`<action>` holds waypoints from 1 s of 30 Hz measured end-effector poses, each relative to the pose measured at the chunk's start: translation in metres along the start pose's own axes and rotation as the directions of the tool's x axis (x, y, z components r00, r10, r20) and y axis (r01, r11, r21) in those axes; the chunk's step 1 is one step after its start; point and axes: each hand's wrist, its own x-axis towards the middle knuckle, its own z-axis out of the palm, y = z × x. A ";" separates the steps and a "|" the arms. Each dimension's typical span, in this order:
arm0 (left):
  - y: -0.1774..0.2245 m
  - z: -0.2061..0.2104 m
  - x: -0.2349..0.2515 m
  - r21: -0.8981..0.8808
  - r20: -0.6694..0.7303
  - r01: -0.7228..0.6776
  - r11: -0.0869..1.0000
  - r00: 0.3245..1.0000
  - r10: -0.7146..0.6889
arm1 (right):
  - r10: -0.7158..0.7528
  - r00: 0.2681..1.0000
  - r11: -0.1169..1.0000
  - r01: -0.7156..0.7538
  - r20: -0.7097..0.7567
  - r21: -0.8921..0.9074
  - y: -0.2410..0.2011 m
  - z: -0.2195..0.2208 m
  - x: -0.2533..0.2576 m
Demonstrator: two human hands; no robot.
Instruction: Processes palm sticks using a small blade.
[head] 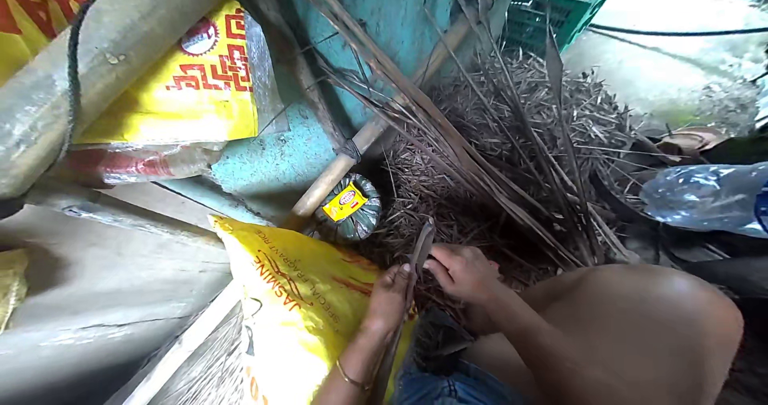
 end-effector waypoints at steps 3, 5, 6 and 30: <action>0.002 -0.001 0.000 0.004 0.010 0.019 1.000 1.000 -0.019 | 0.176 0.966 0.951 -0.217 0.191 0.219 -0.005 -0.012 0.003; 0.002 -0.002 -0.001 0.031 0.022 0.009 0.999 1.000 -0.010 | 0.196 0.927 0.864 -0.317 0.319 0.390 -0.001 -0.017 0.004; 0.002 -0.002 0.000 0.063 0.021 -0.006 0.998 1.000 0.004 | 0.190 0.924 0.840 -0.328 0.332 0.432 0.000 -0.018 0.004; -0.021 0.000 -0.012 0.143 0.043 0.125 0.982 0.990 -0.133 | 0.534 0.803 0.700 -0.595 0.265 0.395 0.046 -0.050 0.010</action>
